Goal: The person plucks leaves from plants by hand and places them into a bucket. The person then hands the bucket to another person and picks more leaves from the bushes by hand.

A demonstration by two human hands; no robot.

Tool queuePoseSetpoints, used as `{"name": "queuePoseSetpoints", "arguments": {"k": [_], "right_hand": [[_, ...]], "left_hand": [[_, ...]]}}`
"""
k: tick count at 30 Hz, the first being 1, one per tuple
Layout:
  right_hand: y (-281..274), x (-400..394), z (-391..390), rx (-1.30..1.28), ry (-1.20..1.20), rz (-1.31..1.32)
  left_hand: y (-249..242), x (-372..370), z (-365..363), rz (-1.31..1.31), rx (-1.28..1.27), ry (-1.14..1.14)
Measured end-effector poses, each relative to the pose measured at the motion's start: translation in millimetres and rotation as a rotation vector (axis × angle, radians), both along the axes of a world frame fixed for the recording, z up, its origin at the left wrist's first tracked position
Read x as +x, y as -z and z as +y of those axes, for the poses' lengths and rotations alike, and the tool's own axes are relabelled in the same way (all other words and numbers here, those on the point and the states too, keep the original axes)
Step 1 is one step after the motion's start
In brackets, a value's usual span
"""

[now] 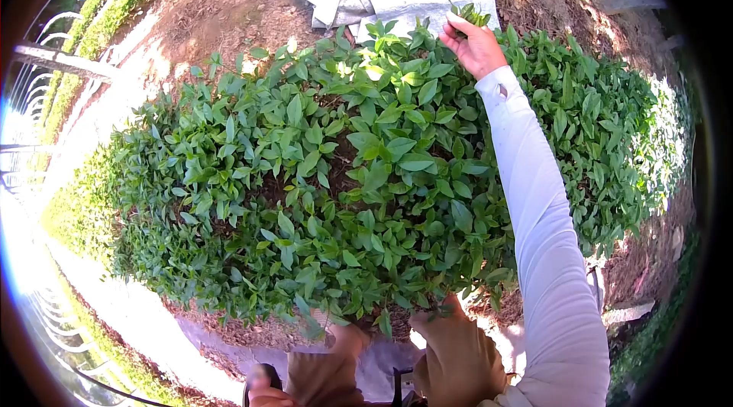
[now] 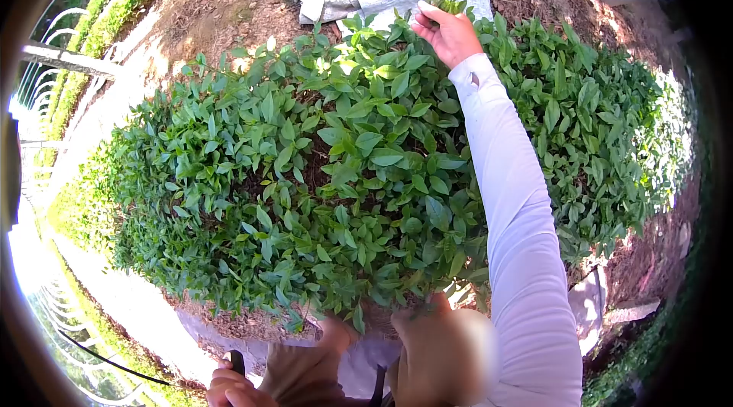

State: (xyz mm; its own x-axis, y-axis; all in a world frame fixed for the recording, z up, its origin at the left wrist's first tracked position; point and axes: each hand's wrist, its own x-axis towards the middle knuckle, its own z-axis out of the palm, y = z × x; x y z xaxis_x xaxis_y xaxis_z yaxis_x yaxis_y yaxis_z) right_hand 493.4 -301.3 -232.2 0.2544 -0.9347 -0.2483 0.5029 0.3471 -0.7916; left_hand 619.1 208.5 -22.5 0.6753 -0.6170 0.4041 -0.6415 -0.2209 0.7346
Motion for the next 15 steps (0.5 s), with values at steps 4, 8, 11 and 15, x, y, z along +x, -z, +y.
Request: {"name": "queuePoseSetpoints", "arguments": {"k": [4, 8, 11, 15], "right_hand": [[10, 21, -28, 0.001, 0.066, 0.071], [30, 36, -49, 0.021, 0.175, 0.381], [43, 33, -49, 0.068, -0.010, 0.661], [61, 39, -49, -0.047, -0.336, 0.903]], "left_hand": [[0, 1, -2, 0.022, -0.009, -0.027], [4, 8, -7, -0.018, -0.003, -0.005], [8, 10, -9, -0.015, -0.004, -0.021], [12, 12, -14, -0.001, -0.015, -0.030]]}}
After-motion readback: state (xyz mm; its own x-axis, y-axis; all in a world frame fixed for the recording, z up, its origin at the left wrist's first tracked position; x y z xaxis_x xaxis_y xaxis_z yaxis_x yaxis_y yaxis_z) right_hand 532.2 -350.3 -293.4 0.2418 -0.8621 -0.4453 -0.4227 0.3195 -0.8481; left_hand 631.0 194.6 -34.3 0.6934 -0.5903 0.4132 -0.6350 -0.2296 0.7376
